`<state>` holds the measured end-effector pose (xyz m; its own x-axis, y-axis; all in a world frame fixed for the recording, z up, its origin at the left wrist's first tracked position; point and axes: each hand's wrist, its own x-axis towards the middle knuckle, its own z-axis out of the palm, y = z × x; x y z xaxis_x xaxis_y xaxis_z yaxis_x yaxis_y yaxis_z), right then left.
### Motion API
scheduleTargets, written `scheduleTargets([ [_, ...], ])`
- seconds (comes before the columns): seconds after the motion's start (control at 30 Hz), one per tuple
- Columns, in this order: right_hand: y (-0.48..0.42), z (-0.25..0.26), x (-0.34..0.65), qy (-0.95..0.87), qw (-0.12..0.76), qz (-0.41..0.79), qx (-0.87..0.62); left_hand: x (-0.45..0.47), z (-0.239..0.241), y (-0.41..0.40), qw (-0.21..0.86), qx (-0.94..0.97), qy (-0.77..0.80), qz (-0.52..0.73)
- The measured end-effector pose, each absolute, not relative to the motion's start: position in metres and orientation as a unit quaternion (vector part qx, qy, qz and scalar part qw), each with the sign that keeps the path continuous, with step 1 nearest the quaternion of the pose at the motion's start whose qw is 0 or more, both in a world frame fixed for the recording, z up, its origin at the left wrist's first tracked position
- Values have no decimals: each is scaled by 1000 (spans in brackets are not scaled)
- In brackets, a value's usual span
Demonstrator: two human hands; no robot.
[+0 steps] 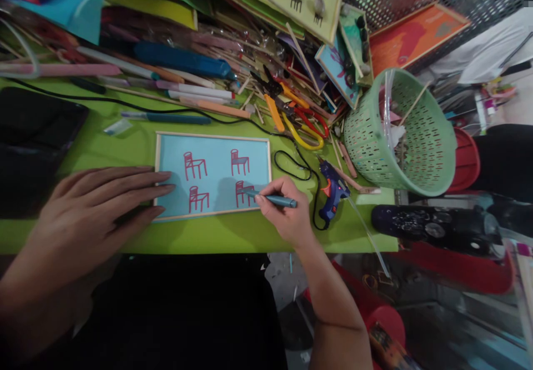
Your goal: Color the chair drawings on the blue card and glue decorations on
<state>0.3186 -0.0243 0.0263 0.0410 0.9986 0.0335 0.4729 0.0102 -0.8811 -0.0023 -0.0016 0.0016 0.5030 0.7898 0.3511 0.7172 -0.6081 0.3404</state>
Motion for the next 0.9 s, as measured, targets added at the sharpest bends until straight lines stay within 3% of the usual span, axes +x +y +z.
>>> scheduleTargets([
  [0.9, -24, 28, 317, -606, 391, 351, -597, -2, -1, -1, 58, 867, 428, 248],
])
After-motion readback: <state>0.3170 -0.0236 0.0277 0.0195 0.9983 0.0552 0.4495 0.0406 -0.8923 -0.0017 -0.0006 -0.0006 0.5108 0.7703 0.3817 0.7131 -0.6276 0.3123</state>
